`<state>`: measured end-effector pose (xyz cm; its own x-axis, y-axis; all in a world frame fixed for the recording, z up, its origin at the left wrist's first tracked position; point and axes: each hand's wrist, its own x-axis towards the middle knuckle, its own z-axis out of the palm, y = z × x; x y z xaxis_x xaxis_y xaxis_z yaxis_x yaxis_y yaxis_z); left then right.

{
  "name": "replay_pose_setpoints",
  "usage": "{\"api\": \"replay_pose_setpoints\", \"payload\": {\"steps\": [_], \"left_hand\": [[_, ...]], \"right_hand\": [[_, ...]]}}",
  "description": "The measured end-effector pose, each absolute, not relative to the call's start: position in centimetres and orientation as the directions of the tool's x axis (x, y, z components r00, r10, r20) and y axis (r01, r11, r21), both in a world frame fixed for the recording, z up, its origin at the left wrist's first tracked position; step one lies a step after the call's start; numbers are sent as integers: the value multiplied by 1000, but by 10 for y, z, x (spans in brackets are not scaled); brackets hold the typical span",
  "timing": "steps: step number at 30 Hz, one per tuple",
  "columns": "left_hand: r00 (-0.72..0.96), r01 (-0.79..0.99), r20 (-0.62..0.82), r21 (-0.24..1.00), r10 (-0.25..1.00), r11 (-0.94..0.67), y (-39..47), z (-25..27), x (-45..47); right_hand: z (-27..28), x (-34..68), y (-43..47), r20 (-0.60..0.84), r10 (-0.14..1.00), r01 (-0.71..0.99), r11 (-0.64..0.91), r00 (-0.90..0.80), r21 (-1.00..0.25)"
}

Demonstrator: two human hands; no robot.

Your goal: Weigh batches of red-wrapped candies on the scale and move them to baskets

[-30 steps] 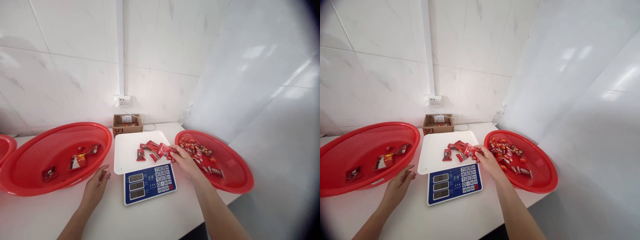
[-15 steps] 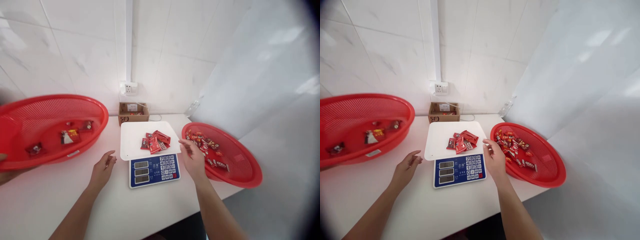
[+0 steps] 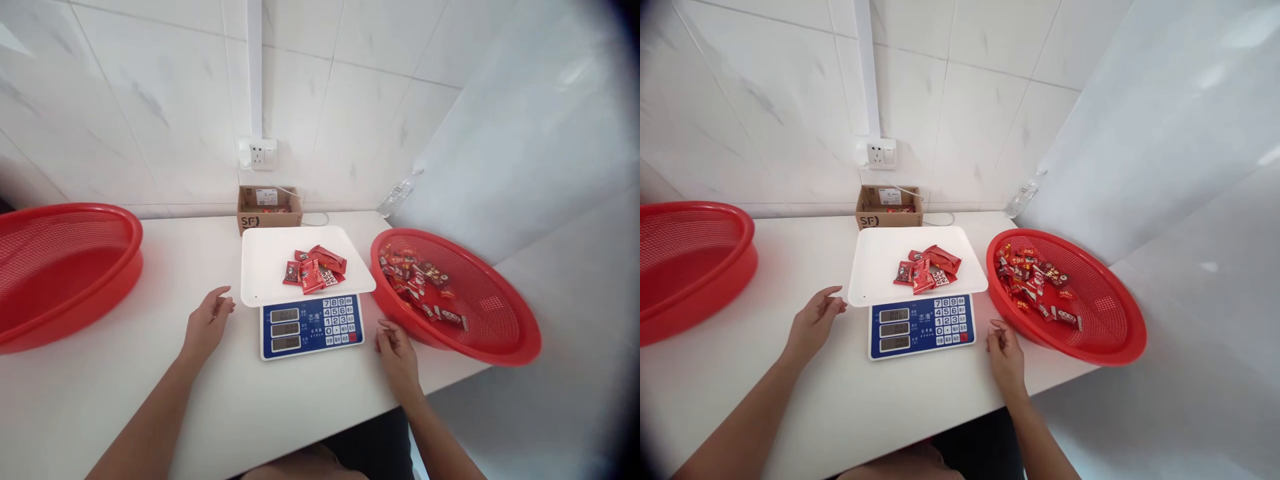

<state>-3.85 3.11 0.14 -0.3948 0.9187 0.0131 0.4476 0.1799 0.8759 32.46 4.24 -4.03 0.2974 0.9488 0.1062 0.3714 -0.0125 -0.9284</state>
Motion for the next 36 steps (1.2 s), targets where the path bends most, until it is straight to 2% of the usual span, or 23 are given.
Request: {"api": "replay_pose_setpoints", "payload": {"steps": [5,12,21,28,31,36], "left_hand": [[-392,443,9,878,920,180,33,-3,-40],[-384,445,-1,876,923,186,35,-4,-39],[-451,306,-55,928,891,212,38,-2,-42],[-463,298,-76,925,883,236,39,-2,-40],[-508,357,11,913,861,198,34,1,-38],[-596,565,311,817,740,113,19,22,-26]], "right_hand": [[-47,327,45,97,966,451,-22,238,-892],[-48,326,46,85,973,480,-29,214,-877],[-46,326,47,107,975,542,-16,195,-840],[-42,325,48,115,975,562,-12,191,-827],[-42,326,49,115,975,558,-11,190,-830],[-45,328,48,111,980,534,6,164,-846]]}}
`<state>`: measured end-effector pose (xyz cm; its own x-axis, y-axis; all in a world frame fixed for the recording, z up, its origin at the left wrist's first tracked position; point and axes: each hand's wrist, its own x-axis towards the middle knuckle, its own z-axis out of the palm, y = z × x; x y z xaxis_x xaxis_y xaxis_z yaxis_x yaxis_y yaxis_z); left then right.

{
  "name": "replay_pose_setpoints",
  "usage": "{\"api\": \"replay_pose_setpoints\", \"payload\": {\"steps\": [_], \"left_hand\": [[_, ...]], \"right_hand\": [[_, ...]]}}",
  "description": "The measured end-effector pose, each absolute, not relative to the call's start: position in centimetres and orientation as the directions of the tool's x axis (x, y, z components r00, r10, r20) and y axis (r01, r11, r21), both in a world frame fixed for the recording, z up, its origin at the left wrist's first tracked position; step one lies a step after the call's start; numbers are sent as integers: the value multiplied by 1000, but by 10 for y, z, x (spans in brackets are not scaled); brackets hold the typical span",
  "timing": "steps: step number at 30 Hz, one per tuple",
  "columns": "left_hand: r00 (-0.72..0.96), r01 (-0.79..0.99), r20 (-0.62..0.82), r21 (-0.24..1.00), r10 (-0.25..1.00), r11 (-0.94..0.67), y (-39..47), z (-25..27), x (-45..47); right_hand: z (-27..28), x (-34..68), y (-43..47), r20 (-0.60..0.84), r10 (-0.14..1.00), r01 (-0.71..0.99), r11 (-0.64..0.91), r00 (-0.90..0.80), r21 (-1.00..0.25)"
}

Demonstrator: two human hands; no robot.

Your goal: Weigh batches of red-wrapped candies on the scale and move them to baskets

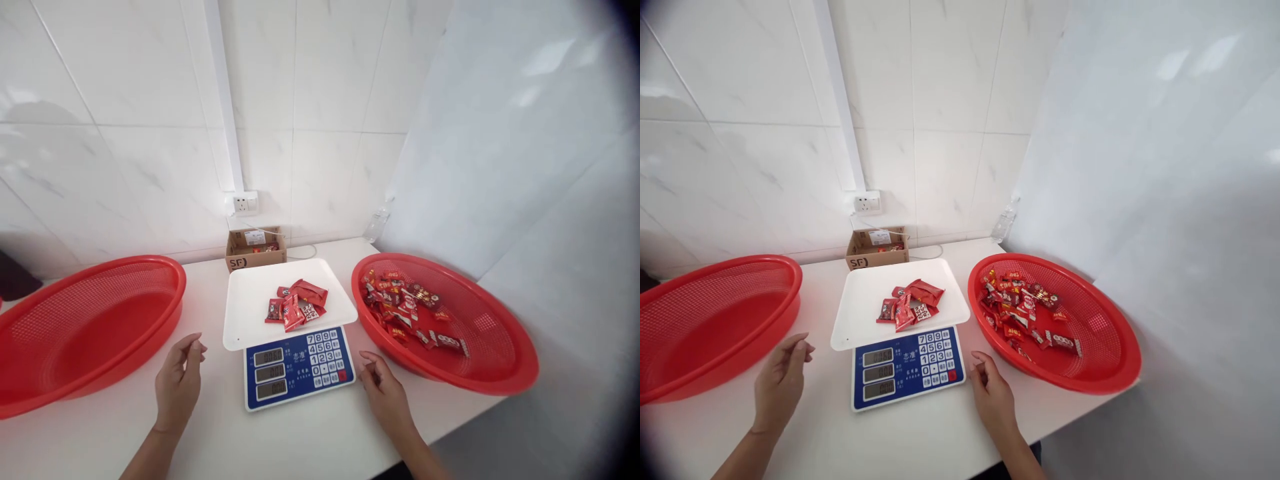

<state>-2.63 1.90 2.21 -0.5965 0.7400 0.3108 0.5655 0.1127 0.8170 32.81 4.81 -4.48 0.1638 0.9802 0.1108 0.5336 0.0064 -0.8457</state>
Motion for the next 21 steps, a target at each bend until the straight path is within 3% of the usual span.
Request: {"api": "replay_pose_setpoints", "payload": {"steps": [2,5,8,11,16,21], "left_hand": [[-525,645,409,763,746,36,18,37,-15],[-262,764,472,634,842,-118,29,64,9],[23,823,382,517,924,-235,50,87,37],[183,838,242,469,953,-281,70,98,60],[254,864,140,411,957,-290,91,94,79],[230,902,136,342,964,-263,95,90,81]], "right_hand": [[-46,329,48,115,982,517,20,151,-856],[-48,330,48,121,980,476,33,155,-879],[-49,331,48,109,983,417,39,146,-908],[-49,332,46,90,987,379,33,134,-925],[-49,334,42,79,990,316,37,120,-948],[-51,335,42,57,995,289,32,81,-957]]}}
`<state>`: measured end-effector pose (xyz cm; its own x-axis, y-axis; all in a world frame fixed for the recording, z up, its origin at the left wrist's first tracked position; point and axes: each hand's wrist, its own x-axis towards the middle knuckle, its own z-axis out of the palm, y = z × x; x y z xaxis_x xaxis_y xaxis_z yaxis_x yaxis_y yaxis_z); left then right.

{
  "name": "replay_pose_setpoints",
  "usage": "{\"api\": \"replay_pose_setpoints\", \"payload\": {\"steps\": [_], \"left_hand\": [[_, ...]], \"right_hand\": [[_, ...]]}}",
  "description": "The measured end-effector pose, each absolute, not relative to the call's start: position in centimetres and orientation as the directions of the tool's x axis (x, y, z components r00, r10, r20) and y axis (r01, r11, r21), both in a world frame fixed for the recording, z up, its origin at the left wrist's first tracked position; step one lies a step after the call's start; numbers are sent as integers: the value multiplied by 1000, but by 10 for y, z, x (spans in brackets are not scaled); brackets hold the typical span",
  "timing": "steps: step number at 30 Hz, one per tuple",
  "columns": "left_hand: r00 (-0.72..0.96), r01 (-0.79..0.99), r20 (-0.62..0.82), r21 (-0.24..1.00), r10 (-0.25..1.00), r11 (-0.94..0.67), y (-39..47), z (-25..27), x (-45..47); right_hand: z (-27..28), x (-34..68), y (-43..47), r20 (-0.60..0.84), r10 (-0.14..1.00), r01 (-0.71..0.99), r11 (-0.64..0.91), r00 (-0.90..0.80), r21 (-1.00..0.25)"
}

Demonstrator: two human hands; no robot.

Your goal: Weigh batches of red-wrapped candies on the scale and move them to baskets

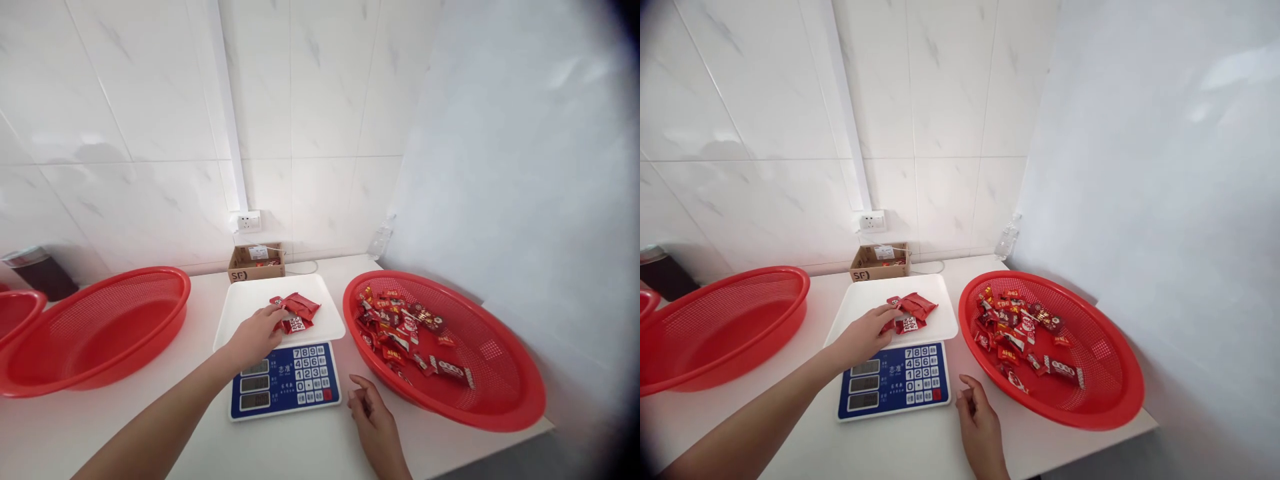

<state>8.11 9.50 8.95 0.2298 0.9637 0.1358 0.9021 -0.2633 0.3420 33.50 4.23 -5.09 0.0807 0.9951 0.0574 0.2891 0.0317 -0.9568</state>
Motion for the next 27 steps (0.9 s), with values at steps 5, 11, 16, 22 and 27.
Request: {"api": "replay_pose_setpoints", "payload": {"steps": [5,11,16,22,27], "left_hand": [[191,925,189,294,963,-241,99,89,74],[-83,973,343,232,935,1,96,115,9],[-349,936,418,194,839,292,66,137,-78],[-277,958,388,179,879,223,62,117,-86],[112,945,245,274,963,-179,91,105,2]], "right_hand": [[-48,336,42,34,997,297,10,76,-955],[-46,337,41,44,997,290,23,66,-957],[-44,337,41,27,998,292,8,61,-956],[-44,336,43,23,998,313,4,56,-950],[-45,335,43,11,997,319,-14,76,-947]]}}
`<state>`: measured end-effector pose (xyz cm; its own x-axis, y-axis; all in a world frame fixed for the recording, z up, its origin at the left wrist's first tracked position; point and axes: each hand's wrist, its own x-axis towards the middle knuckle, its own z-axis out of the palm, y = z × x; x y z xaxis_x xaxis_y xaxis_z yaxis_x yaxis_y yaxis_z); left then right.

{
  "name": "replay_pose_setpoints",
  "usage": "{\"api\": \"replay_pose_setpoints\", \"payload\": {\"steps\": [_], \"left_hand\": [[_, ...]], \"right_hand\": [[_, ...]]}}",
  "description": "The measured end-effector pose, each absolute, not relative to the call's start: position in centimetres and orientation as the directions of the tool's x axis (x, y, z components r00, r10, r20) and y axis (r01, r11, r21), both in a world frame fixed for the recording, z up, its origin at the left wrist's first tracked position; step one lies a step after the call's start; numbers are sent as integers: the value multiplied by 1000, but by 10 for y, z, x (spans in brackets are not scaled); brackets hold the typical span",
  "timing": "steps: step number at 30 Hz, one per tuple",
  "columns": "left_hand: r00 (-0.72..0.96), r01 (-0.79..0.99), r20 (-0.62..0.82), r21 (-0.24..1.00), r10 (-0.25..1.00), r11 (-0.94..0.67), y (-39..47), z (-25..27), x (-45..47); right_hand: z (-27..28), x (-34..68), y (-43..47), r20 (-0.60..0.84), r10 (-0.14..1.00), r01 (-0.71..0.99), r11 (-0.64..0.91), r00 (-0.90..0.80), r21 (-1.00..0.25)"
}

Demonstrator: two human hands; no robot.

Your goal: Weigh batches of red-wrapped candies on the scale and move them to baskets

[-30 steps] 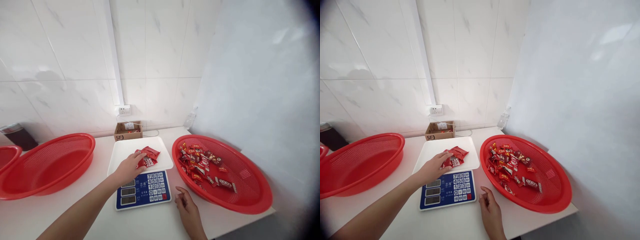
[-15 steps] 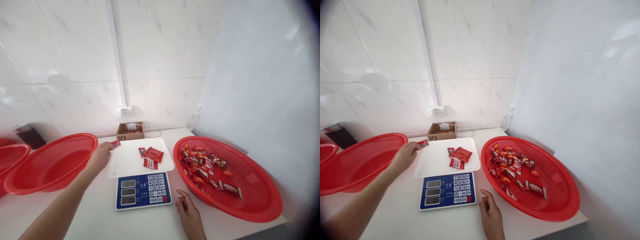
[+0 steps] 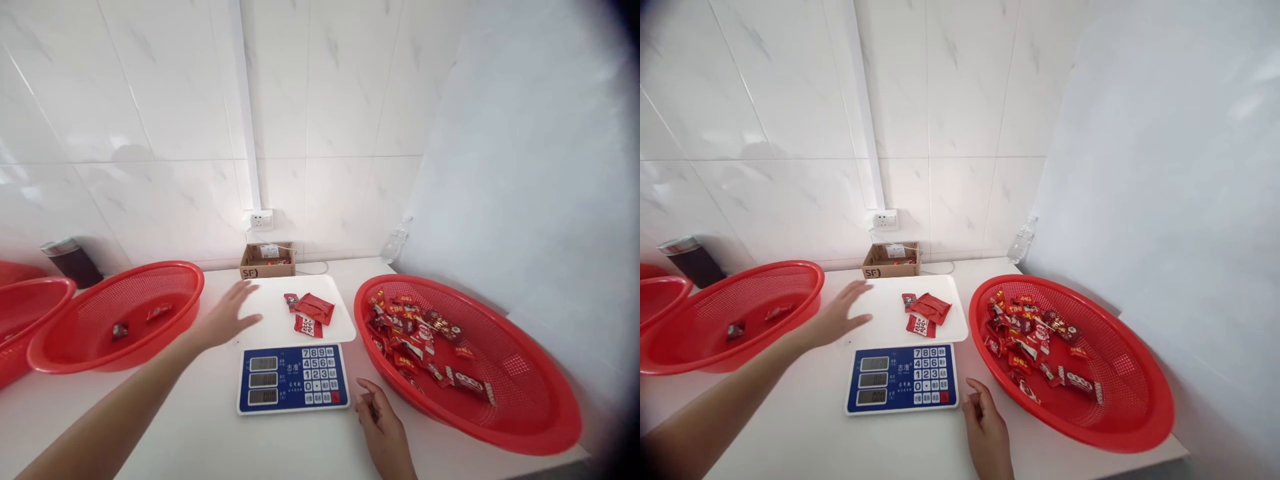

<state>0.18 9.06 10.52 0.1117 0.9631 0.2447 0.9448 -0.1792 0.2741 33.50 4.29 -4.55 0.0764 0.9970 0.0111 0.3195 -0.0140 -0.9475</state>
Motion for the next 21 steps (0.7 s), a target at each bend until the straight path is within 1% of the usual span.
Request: {"api": "replay_pose_setpoints", "payload": {"steps": [2,4,6,8,11,16,21], "left_hand": [[269,909,112,300,957,-291,103,107,40],[380,887,-11,286,925,-361,116,109,71],[433,883,-105,249,895,-398,130,108,93],[447,885,-143,214,883,-413,143,105,107],[443,890,-114,172,889,-421,155,97,117],[414,906,4,92,910,-413,158,88,120],[399,908,113,90,910,-409,155,87,106]], "right_hand": [[-46,335,42,20,996,305,-6,84,-952],[-46,334,41,33,996,292,6,88,-956],[-46,334,40,42,995,286,14,89,-958],[-46,334,40,41,995,292,13,90,-956],[-45,334,40,33,996,310,5,85,-951],[-43,334,41,28,997,310,2,78,-951],[-44,335,41,25,997,326,0,74,-945]]}}
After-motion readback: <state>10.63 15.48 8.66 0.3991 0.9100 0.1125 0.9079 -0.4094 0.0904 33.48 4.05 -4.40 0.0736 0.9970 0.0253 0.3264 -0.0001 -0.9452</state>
